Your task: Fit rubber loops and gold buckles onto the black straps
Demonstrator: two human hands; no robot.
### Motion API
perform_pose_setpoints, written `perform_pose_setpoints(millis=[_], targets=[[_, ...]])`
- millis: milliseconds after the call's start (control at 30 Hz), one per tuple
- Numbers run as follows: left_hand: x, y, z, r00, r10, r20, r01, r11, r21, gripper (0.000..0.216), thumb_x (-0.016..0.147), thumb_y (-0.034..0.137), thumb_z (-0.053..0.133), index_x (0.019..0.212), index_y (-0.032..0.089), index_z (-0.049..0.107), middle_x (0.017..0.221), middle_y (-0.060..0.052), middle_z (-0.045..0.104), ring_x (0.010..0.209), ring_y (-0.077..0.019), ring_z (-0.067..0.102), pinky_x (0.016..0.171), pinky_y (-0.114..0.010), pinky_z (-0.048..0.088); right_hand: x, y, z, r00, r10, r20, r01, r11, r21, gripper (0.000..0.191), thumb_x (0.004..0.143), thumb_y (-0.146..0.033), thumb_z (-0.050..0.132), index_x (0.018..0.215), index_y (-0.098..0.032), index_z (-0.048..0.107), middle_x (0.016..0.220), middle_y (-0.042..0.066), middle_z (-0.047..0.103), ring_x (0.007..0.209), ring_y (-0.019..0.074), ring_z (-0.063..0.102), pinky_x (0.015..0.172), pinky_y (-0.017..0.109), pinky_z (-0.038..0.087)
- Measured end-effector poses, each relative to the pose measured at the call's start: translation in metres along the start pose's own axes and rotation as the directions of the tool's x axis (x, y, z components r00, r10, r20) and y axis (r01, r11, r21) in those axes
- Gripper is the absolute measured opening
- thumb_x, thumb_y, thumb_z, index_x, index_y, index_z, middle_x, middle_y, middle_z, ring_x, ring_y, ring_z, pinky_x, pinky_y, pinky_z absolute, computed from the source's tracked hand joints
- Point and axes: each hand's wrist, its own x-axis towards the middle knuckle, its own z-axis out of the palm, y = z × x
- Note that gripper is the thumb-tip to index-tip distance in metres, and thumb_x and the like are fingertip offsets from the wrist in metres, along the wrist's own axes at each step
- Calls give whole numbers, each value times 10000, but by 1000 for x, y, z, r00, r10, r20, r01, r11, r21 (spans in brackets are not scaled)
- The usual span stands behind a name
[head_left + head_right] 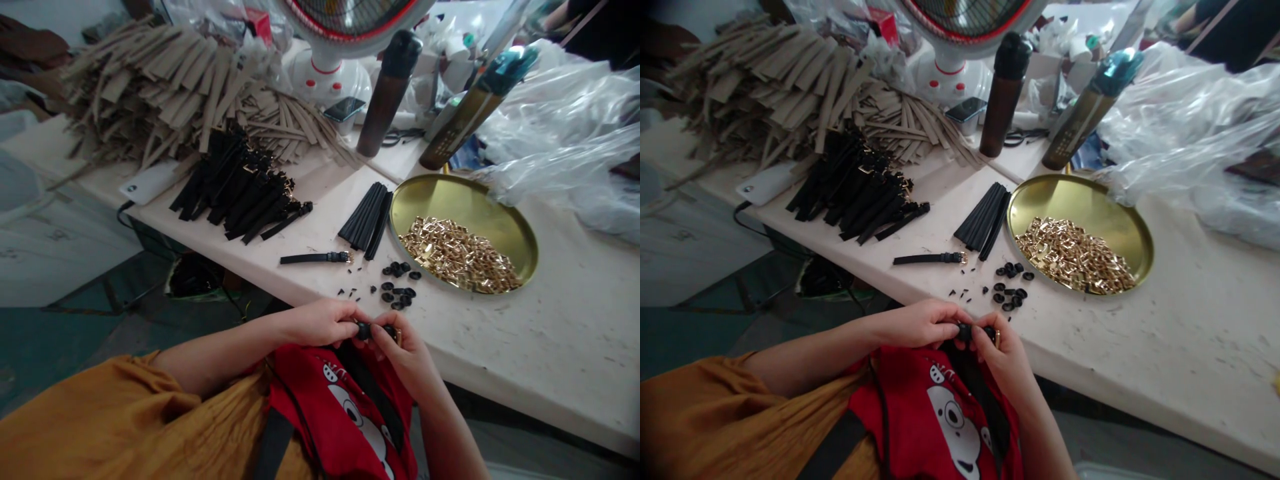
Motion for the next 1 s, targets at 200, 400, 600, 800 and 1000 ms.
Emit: perform_pose_setpoints(millis=[200, 400, 600, 800, 1000], targets=[[-5, 1, 7, 996, 77, -35, -70, 984, 163, 277, 803, 140, 413, 1022, 124, 581, 857, -24, 643, 742, -98, 562, 688, -187, 418, -7, 1, -8, 992, -11, 125, 24, 994, -104, 214, 783, -406, 550, 778, -196, 508, 577, -32, 530, 492, 100, 442, 455, 212, 350], [-8, 3, 11, 993, 90, -71, -66, 958, 279, 233, 830, 210, 395, 925, 121, 588, 821, -30, 655, 722, -105, 567, 649, -188, 405, -14, 3, 2, 999, -39, 37, 41, 998, -54, 217, 787, -415, 537, 774, -203, 491, 550, -41, 513, 479, 102, 435, 454, 217, 349], [-13, 3, 3, 1000, -12, 11, 7, 944, 330, 232, 821, 304, 422, 781, 134, 575, 643, 10, 613, 541, -77, 497, 514, -175, 348, -13, 8, 24, 949, -202, -243, 155, 968, -198, 190, 811, -395, 502, 798, -205, 493, 578, -35, 489, 515, 118, 450, 480, 236, 357], [-9, -1, 11, 999, -41, -6, 41, 945, 326, 262, 803, 326, 416, 736, 131, 578, 617, 0, 598, 514, -87, 511, 481, -181, 347, -14, 13, 20, 940, -274, -204, 212, 936, -280, 185, 808, -380, 505, 755, -202, 505, 603, -23, 492, 533, 127, 447, 501, 249, 358], [-8, 2, 8, 992, -82, 92, 36, 907, 421, 268, 800, 279, 392, 697, 138, 595, 599, -14, 597, 530, -112, 530, 493, -198, 350, -18, 13, 14, 959, -272, -81, 238, 925, -297, 148, 827, -349, 475, 822, -213, 532, 617, -12, 529, 551, 146, 482, 521, 261, 382]])
